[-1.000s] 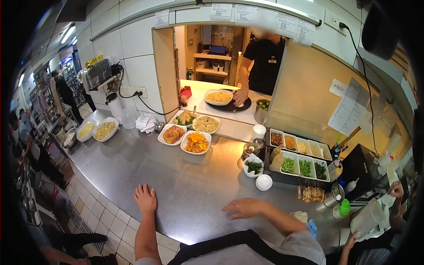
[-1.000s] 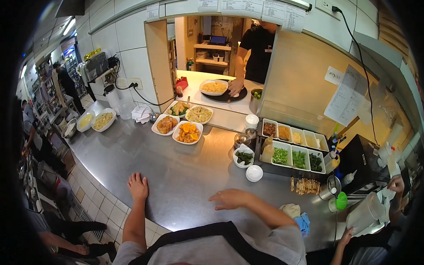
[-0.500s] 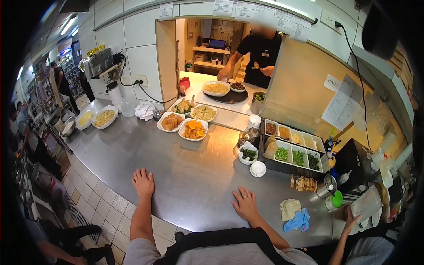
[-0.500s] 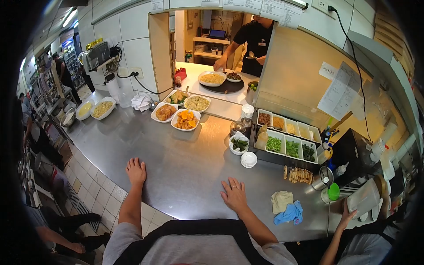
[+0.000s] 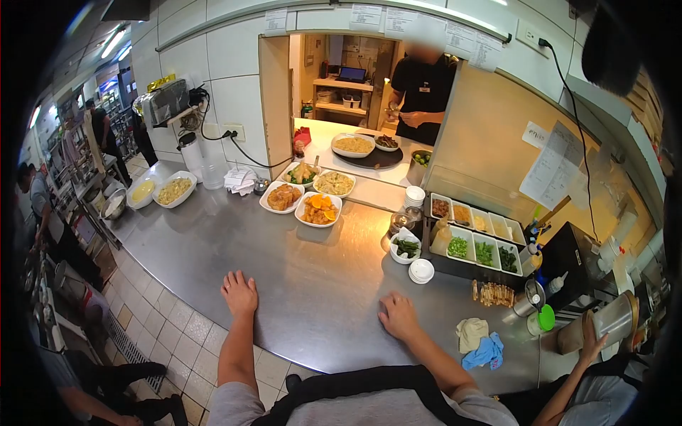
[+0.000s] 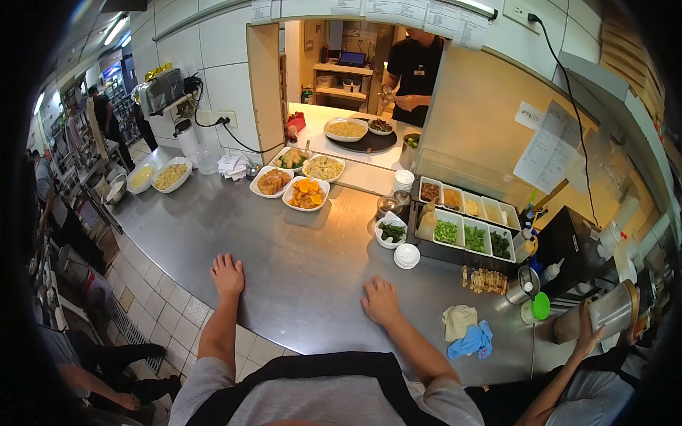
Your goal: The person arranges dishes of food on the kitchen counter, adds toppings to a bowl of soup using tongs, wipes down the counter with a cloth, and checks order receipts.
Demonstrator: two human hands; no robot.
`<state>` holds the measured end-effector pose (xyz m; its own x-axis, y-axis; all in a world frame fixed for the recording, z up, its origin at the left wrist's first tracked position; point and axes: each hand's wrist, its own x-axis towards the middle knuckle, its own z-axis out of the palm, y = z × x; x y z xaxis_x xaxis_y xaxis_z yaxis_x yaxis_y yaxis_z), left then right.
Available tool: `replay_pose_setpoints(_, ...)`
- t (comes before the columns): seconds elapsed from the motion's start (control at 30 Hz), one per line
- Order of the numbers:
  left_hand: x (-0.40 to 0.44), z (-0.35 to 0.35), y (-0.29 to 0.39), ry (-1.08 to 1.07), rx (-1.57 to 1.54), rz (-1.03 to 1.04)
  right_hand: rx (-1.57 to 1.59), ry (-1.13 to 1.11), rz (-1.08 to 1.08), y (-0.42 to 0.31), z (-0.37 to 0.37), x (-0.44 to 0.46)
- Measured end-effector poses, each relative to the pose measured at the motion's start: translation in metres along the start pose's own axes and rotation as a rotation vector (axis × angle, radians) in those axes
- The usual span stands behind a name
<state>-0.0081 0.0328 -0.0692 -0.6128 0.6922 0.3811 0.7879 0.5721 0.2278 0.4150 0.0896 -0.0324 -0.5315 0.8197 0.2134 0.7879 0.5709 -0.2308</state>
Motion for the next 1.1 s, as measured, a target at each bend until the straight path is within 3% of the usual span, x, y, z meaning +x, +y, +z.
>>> replay_pose_setpoints(0.13,0.001,-0.009,0.003,-0.026,-0.014,-0.002,-0.271,0.147,-0.179,0.01,-0.046,0.117)
replay_pose_setpoints(0.23,0.002,-0.009,0.002,-0.023,-0.03,-0.006,-0.506,0.349,-0.232,0.009,-0.123,0.228)
replay_pose_setpoints(0.27,0.002,-0.008,0.003,-0.015,-0.037,-0.008,-0.551,0.509,-0.261,0.018,-0.144,0.273)
replay_pose_setpoints(0.37,0.004,-0.012,0.005,-0.03,-0.053,-0.001,-0.657,0.657,-0.191,-0.003,-0.253,0.357)
replay_pose_setpoints(0.43,0.005,-0.009,0.003,-0.023,-0.056,-0.003,-0.675,0.868,-0.121,-0.007,-0.301,0.405)
replay_pose_setpoints(0.53,0.007,-0.008,0.004,-0.027,-0.058,-0.003,-0.588,0.943,0.019,-0.024,-0.355,0.446)
replay_pose_setpoints(0.8,0.013,-0.011,0.007,-0.084,-0.071,-0.035,-0.575,0.855,0.185,-0.023,-0.374,0.504)
replay_pose_setpoints(0.87,0.014,-0.011,0.007,-0.061,-0.086,-0.03,-0.66,0.781,0.133,0.012,-0.378,0.547)
replay_pose_setpoints(0.93,0.017,-0.013,0.005,-0.044,-0.098,-0.016,-0.802,0.732,-0.086,0.045,-0.383,0.572)
replay_pose_setpoints(1.0,0.013,-0.005,0.0,-0.015,-0.079,-0.034,-0.617,0.832,-0.032,0.026,-0.375,0.552)
replay_pose_setpoints(1.03,0.012,-0.007,-0.001,-0.02,-0.081,-0.045,-0.669,0.836,-0.068,0.011,-0.371,0.53)
replay_pose_setpoints(1.07,0.012,-0.009,-0.003,-0.025,-0.087,-0.035,-0.649,1.017,-0.251,0.009,-0.357,0.517)
replay_pose_setpoints(1.1,0.01,-0.008,-0.005,-0.019,-0.092,-0.05,-0.632,1.015,-0.326,-0.009,-0.338,0.487)
